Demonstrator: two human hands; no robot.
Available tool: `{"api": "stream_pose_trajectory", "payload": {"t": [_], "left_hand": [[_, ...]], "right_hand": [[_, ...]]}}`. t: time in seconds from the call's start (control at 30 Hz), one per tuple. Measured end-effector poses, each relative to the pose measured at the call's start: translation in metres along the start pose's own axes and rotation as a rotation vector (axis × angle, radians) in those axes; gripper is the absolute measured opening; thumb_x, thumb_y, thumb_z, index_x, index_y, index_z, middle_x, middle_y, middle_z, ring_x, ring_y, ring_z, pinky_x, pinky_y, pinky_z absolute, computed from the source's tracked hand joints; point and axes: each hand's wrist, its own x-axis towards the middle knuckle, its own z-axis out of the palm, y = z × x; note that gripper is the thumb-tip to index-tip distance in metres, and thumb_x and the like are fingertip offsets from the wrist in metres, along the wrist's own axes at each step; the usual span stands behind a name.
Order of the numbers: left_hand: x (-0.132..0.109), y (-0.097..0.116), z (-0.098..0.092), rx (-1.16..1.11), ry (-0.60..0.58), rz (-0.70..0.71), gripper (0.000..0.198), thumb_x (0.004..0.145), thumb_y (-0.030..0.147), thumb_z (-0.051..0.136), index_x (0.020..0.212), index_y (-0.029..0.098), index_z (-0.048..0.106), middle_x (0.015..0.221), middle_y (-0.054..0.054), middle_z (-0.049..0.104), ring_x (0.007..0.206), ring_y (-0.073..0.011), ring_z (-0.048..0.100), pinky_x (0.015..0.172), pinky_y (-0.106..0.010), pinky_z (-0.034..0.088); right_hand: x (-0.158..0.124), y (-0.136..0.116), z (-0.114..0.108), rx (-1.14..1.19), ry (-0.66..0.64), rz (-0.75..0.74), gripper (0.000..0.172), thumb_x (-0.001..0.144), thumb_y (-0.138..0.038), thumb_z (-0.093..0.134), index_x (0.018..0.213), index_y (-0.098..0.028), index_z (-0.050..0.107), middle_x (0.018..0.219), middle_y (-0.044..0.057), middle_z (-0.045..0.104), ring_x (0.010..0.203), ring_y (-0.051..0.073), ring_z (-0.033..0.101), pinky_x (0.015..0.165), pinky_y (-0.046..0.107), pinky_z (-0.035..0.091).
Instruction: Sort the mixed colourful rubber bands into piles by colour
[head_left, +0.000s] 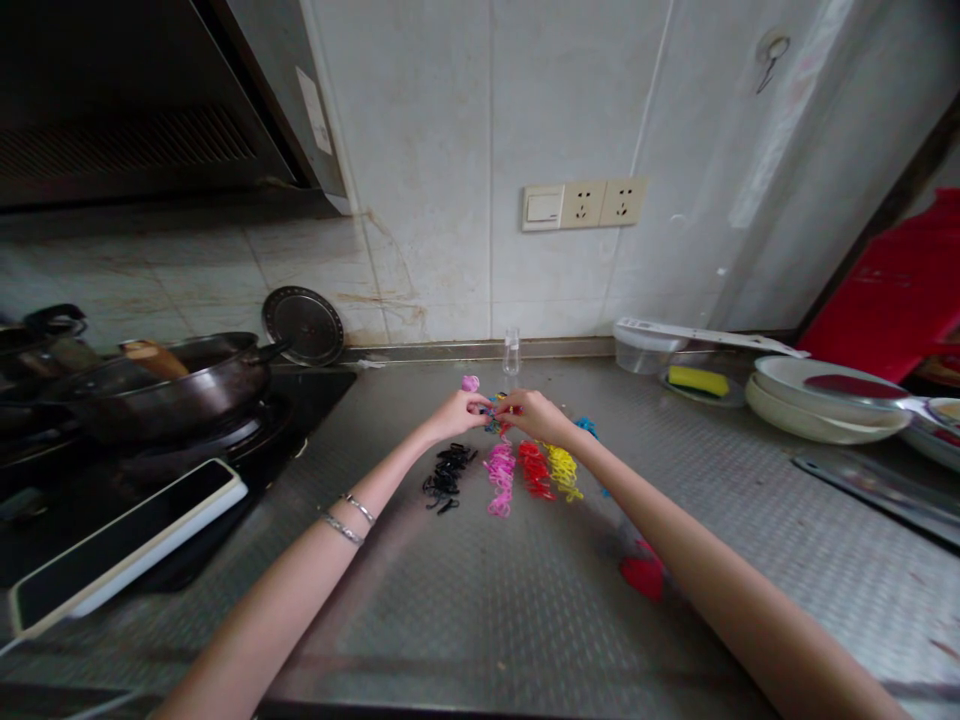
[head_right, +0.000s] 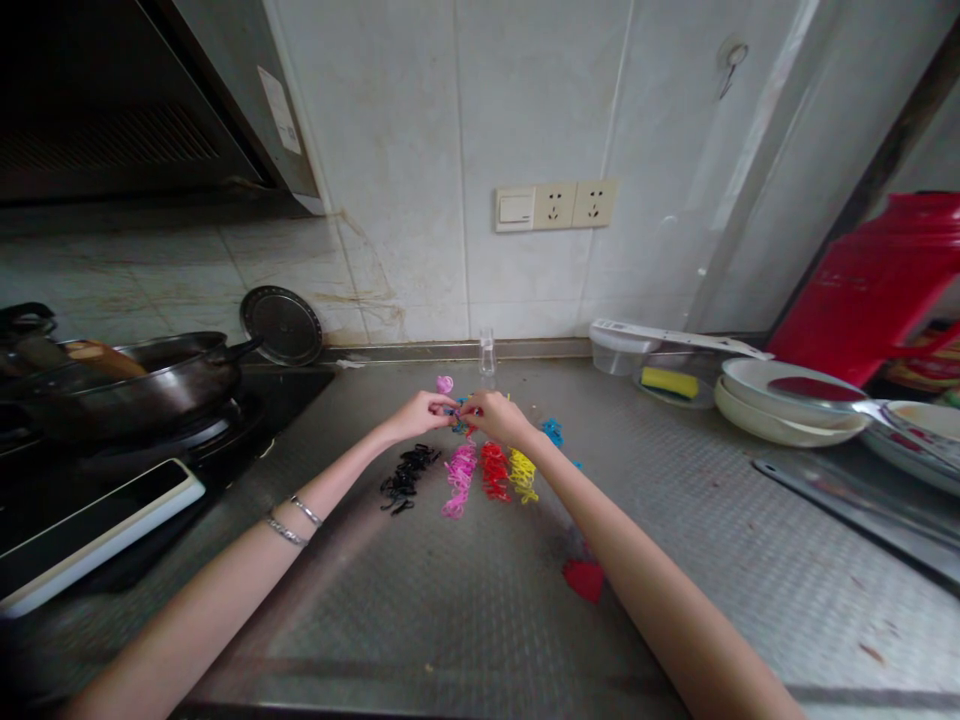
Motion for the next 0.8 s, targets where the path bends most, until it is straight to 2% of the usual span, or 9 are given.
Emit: {"api": "stream_pose_trajectory", "payload": {"t": [0.27,0.4,0.6,0.8], "left_hand": [[-0.0004,-0.0103,0.0042,-0.016,-0.042,0.000,0.026,0.071,0.028,0.057,0.076,0.006,0.068,0.057,-0.002,0.056,0.052,-0.0085,0.041,0.051,-0.020,0.029],[-0.0022,-0.0094,0.0001,-0.053,-0.028,-0.015,0.026,0.068,0.027,0.060,0.081,0.006,0.068,0.063,-0.004,0.061,0.055,-0.0095,0.045,0.053,-0.021,0.032],[-0.0020,-0.0064,-0.0011,-0.054,0.042,-0.066,0.041,0.067,0.027,0.061,0.103,0.006,0.061,0.058,-0.001,0.059,0.048,-0.0074,0.042,0.048,-0.019,0.029],[-0.0008,-0.0081,-0.0009,-0.054,-0.004,-0.020,0.028,0.068,0.027,0.060,0.086,0.006,0.068,0.071,-0.006,0.065,0.057,-0.0102,0.049,0.053,-0.020,0.034]], "right_hand": [[0.0007,-0.0034,-0.0032,0.014,-0.018,0.014,0.021,0.077,-0.030,0.054,0.087,-0.019,0.068,0.082,0.005,0.064,0.072,0.013,0.055,0.067,0.022,0.040],[0.0008,0.0007,-0.0061,0.008,-0.012,0.039,0.020,0.077,-0.030,0.054,0.086,-0.018,0.068,0.082,0.005,0.064,0.072,0.013,0.055,0.066,0.022,0.041],[0.0016,0.0035,-0.0033,0.029,-0.019,0.007,0.019,0.077,-0.029,0.054,0.082,-0.017,0.068,0.079,0.004,0.064,0.068,0.012,0.055,0.065,0.021,0.041],[0.0016,0.0004,-0.0025,0.027,-0.033,0.003,0.019,0.077,-0.028,0.054,0.083,-0.018,0.068,0.081,0.004,0.064,0.070,0.012,0.055,0.065,0.021,0.041]]}}
